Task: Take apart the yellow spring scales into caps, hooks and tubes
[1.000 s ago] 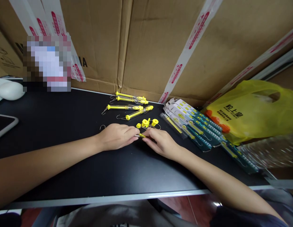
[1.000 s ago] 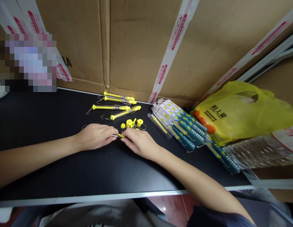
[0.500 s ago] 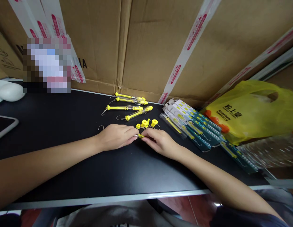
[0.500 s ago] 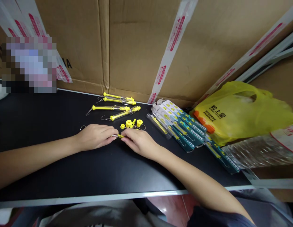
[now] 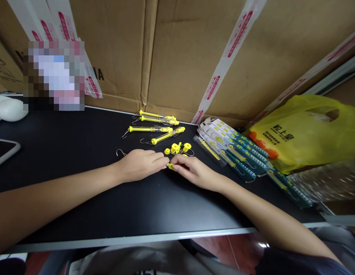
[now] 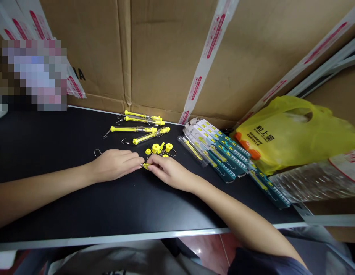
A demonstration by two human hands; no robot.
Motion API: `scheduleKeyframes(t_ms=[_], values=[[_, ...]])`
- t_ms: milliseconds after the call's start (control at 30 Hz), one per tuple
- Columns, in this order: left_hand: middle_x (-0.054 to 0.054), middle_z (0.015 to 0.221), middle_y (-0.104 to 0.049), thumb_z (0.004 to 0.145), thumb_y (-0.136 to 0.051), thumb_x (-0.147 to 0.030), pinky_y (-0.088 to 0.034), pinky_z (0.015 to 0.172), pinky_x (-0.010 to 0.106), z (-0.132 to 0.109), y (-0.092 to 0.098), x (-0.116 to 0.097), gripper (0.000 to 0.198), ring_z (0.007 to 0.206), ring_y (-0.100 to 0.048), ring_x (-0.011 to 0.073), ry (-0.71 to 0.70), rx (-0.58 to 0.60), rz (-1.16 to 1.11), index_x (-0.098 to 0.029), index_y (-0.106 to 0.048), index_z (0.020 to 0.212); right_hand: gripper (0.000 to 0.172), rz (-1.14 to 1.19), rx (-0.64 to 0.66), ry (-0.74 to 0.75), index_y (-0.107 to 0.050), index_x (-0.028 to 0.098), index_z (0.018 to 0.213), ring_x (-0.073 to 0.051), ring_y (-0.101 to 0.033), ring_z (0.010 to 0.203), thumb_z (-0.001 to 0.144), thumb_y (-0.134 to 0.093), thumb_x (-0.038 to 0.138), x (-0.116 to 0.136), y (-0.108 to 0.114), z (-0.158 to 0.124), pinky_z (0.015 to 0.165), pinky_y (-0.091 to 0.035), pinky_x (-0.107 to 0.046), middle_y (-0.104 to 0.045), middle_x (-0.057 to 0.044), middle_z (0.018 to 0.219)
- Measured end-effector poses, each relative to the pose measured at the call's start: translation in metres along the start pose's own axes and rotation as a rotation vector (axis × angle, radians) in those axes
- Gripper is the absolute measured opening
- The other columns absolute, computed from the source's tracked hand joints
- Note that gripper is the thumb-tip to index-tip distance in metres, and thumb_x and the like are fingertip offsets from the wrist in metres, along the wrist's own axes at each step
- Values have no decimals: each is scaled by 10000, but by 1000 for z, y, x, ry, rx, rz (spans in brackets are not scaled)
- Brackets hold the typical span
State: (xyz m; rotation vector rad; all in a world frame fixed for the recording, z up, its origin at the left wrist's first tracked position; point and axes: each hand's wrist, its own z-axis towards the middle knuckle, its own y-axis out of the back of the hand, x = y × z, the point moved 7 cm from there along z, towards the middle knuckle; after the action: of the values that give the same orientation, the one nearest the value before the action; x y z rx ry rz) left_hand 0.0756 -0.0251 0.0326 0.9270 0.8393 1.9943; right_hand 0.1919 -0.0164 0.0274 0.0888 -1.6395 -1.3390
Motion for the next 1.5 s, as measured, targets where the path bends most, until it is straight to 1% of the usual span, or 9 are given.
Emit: scheduleKeyframes(t_ms=[167, 300, 433, 533, 800, 933, 1167, 1300, 1500], values=[[-38, 749, -588, 936, -412, -224, -327, 513, 260, -3, -4, 1, 141, 638, -536, 113, -3, 15, 14, -199, -545, 973, 179, 160, 11, -27, -504, 150, 852, -99, -433, 710, 950, -409, 268, 0, 2, 1, 673, -373, -215, -474, 4, 777], [-41, 784, -594, 922, -425, -187, -320, 511, 268, -4, -4, 0, 136, 646, -527, 108, -19, 19, 42, -216, -537, 994, 202, 259, 39, -73, -508, 148, 840, -83, -395, 654, 949, -423, 296, -2, 1, 1, 626, -352, -205, -424, 26, 731], [-40, 775, -593, 919, -418, -170, -313, 502, 270, -2, -1, -1, 150, 619, -511, 103, -42, 5, 69, -221, -542, 987, 215, 289, 82, -100, -505, 153, 847, -76, -384, 606, 951, -415, 318, -3, 0, 0, 597, -346, -202, -396, 42, 684], [-36, 739, -589, 933, -410, -223, -327, 509, 265, -1, 0, -1, 149, 619, -521, 106, -38, -10, 28, -205, -558, 942, 201, 180, 52, -66, -507, 157, 857, -85, -411, 637, 947, -422, 314, 0, 3, -1, 610, -357, -205, -447, 26, 719], [-32, 670, -572, 948, -376, -381, -309, 495, 259, 0, 4, -2, 285, 574, -531, 110, -18, -39, -45, -194, -573, 863, 109, -302, -42, 85, -505, 179, 885, -112, -504, 633, 931, -431, 244, 17, 0, -6, 591, -378, -218, -563, -8, 744], [-38, 667, -564, 965, -354, -353, -292, 489, 257, 0, 3, -2, 296, 571, -518, 103, -27, -22, 0, -206, -583, 848, 147, -438, -84, 142, -522, 176, 899, -139, -550, 688, 942, -410, 261, 20, 1, -5, 623, -409, -240, -604, -43, 801], [-33, 747, -588, 973, -337, -297, -337, 534, 234, 0, -4, -1, 263, 653, -546, 93, -25, 51, -70, -216, -586, 955, 126, -219, -30, 74, -537, 175, 921, -129, -563, 691, 931, -442, 257, 14, 2, -3, 647, -429, -236, -621, -44, 830], [-31, 763, -611, 974, -337, -299, -363, 574, 223, 1, -4, 0, 260, 679, -562, 92, -8, 46, -138, -203, -579, 964, 144, -124, -16, 42, -549, 173, 921, -123, -544, 674, 932, -443, 269, 14, 3, -3, 640, -420, -230, -608, -32, 797], [-28, 765, -615, 970, -349, -303, -365, 571, 225, 1, -3, -1, 261, 673, -560, 96, -18, 35, -143, -191, -583, 939, 167, -25, 11, 18, -554, 157, 906, -110, -518, 672, 934, -441, 277, 13, 3, -2, 646, -409, -222, -585, -22, 786]])
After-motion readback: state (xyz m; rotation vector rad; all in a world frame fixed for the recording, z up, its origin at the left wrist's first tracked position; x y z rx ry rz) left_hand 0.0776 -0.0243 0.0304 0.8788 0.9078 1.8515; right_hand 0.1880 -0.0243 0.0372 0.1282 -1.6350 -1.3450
